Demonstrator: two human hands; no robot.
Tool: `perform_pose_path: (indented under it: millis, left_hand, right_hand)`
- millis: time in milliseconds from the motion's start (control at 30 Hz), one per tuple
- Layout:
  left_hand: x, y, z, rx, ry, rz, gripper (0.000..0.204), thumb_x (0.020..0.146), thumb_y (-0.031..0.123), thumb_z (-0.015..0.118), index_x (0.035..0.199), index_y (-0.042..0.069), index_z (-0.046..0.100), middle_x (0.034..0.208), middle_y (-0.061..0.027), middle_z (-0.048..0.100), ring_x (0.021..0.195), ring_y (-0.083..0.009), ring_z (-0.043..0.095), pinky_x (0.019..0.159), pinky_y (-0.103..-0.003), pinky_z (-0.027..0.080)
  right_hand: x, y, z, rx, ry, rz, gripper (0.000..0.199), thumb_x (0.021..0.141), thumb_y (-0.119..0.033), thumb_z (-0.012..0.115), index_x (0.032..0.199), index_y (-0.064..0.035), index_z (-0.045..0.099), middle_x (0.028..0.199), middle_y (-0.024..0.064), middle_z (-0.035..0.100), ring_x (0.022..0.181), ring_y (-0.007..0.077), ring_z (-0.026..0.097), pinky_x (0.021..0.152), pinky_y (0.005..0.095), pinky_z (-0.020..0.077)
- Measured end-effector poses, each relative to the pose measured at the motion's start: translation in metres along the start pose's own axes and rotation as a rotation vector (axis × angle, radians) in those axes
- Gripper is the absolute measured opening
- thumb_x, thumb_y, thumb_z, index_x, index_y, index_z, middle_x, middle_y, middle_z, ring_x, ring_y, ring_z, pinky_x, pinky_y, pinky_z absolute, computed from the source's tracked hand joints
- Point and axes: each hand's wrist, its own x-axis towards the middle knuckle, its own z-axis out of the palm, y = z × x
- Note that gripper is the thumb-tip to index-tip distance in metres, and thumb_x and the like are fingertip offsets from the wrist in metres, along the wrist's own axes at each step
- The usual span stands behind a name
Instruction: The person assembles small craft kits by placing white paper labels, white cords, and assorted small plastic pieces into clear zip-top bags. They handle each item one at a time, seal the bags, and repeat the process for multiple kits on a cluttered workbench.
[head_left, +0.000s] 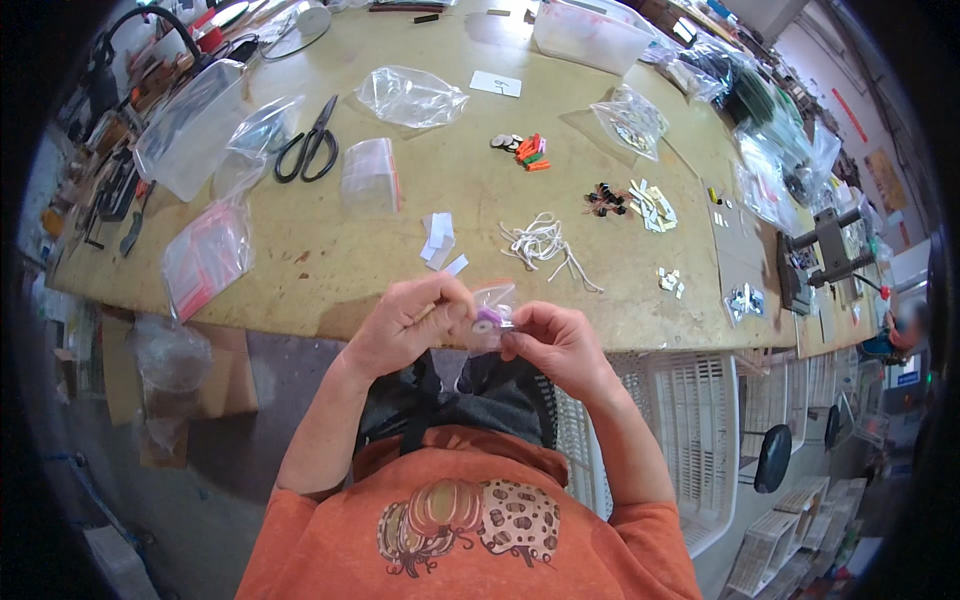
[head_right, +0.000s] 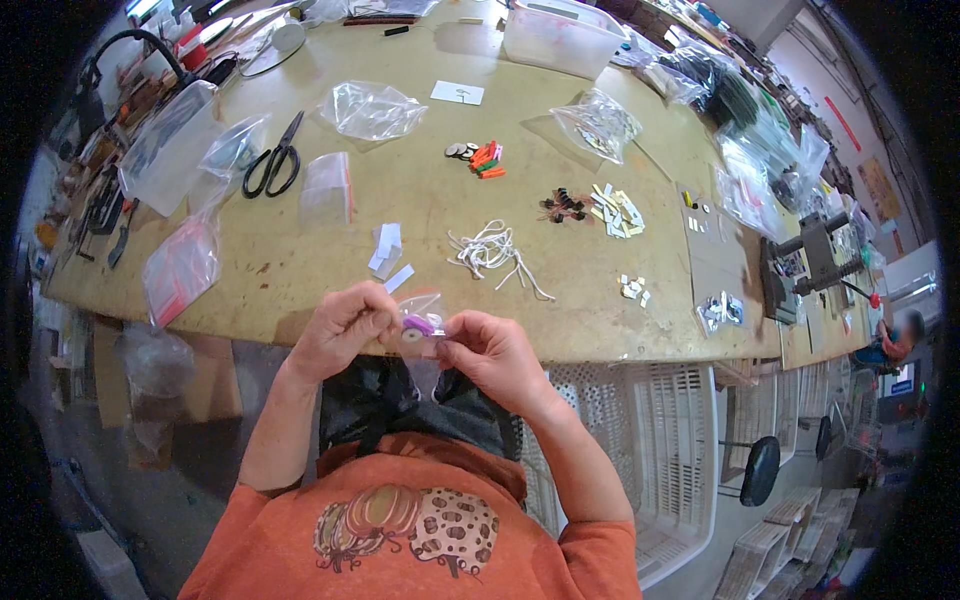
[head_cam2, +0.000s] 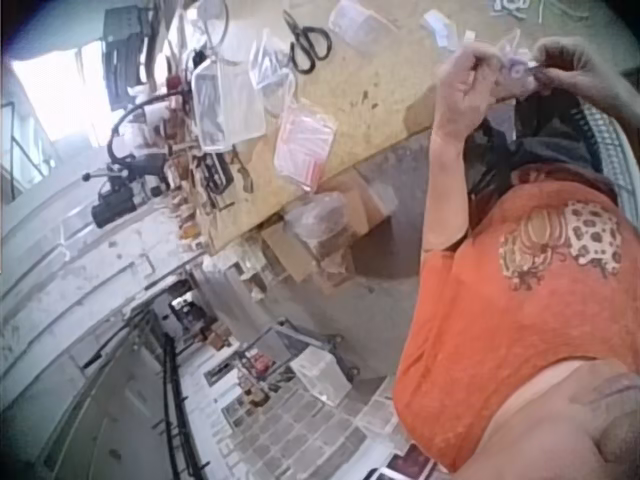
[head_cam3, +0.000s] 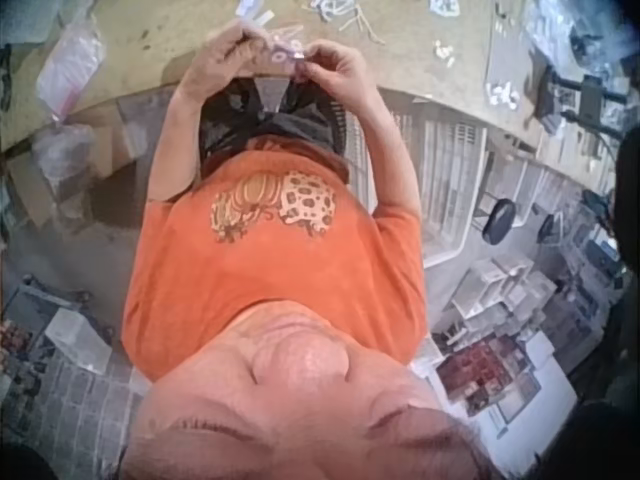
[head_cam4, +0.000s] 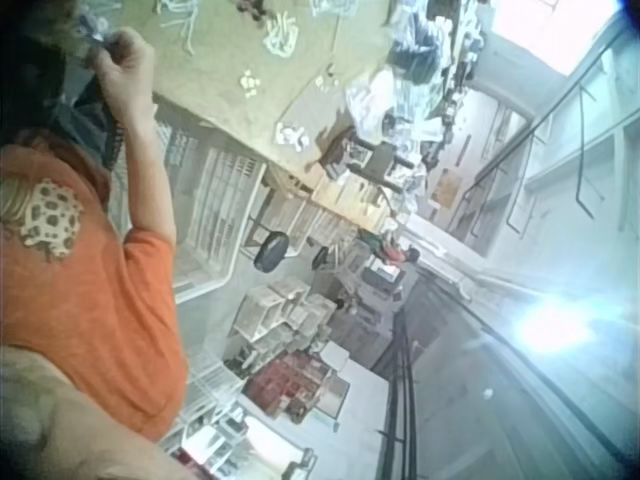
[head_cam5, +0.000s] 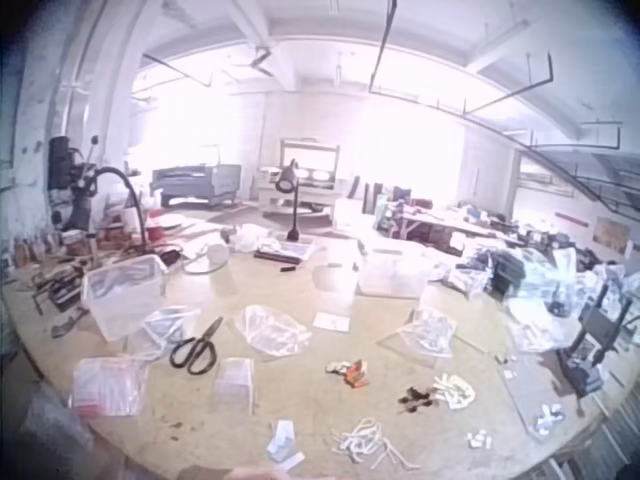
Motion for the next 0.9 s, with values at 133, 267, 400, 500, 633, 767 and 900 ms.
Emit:
perform_pose_path:
  millis: [133, 267, 400, 500, 633, 767, 900]
  left_hand:
    - [0.008, 0.006, 0.011, 0.342, -0.021, 0.158, 0.009, 0.102, 0.007, 0.059, 0.096, 0.002, 0.062, 0.08, -0.0041, 0.058, 0.074, -0.0122, 0.057, 0.068, -0.027, 0.048]
    - [0.001, 0.007, -0.001, 0.218, 0.011, -0.017, 0.002, 0.095, 0.004, 0.064, 0.094, 0.002, 0.063, 0.081, -0.0105, 0.061, 0.075, -0.0261, 0.061, 0.071, -0.034, 0.049]
    - [0.013, -0.004, 0.01, 0.511, 0.059, 0.184, 0.002, 0.092, 0.004, 0.066, 0.09, 0.003, 0.065, 0.078, -0.0109, 0.062, 0.072, -0.0293, 0.061, 0.07, -0.037, 0.05]
    - [0.015, -0.021, 0.015, 0.695, 0.048, 0.309, 0.004, 0.088, 0.004, 0.068, 0.088, 0.004, 0.064, 0.075, -0.0107, 0.062, 0.071, -0.0313, 0.062, 0.07, -0.038, 0.05]
    - [0.015, -0.019, 0.016, 0.682, 0.065, 0.332, 0.007, 0.085, 0.005, 0.07, 0.086, 0.005, 0.063, 0.075, -0.0109, 0.062, 0.071, -0.0321, 0.062, 0.069, -0.039, 0.05]
    - [0.013, -0.023, 0.016, 0.658, 0.101, 0.369, 0.007, 0.084, 0.003, 0.07, 0.086, 0.005, 0.063, 0.072, -0.0097, 0.06, 0.067, -0.0302, 0.059, 0.066, -0.038, 0.047]
    - [0.012, -0.024, 0.015, 0.649, 0.098, 0.376, 0.008, 0.082, 0.001, 0.07, 0.086, 0.005, 0.063, 0.072, -0.0092, 0.06, 0.067, -0.0297, 0.058, 0.065, -0.038, 0.046]
  right_hand:
    - [0.001, -0.003, 0.0, -0.139, 0.056, 0.071, 0.008, 0.096, 0.002, 0.063, 0.103, 0.001, 0.067, 0.091, 0.0023, 0.071, 0.082, 0.0084, 0.065, 0.075, 0.025, 0.0544]
    - [-0.001, -0.007, -0.023, -0.215, 0.0, 0.1, 0.01, 0.096, -0.001, 0.065, 0.106, 0.0016, 0.069, 0.094, 0.0037, 0.073, 0.085, 0.0096, 0.067, 0.078, 0.0248, 0.0548]
    - [0.007, -0.007, -0.057, -0.189, 0.177, -0.104, 0.012, 0.095, -0.001, 0.066, 0.105, 0.0002, 0.072, 0.093, 0.0024, 0.073, 0.082, 0.0096, 0.066, 0.074, 0.0257, 0.0542]
    - [0.032, -0.008, -0.097, -0.714, 0.665, -0.186, 0.013, 0.09, -0.007, 0.071, 0.1, 0.0016, 0.072, 0.094, 0.0104, 0.072, 0.079, 0.0168, 0.068, 0.072, 0.0309, 0.0538]
    - [0.067, -0.004, -0.143, -0.896, 0.827, -0.315, 0.013, 0.088, -0.01, 0.073, 0.095, 0.0007, 0.07, 0.094, 0.0158, 0.07, 0.079, 0.0276, 0.068, 0.075, 0.0367, 0.055]
    - [0.087, 0.007, -0.159, -1.047, 0.816, -0.343, 0.017, 0.085, -0.012, 0.075, 0.095, -0.0007, 0.068, 0.095, 0.0157, 0.07, 0.083, 0.0342, 0.068, 0.078, 0.0412, 0.0551]
    - [0.088, 0.01, -0.168, -1.054, 0.782, -0.353, 0.018, 0.085, -0.012, 0.076, 0.096, 0.0004, 0.067, 0.091, 0.0129, 0.071, 0.078, 0.0282, 0.07, 0.073, 0.0378, 0.0557]
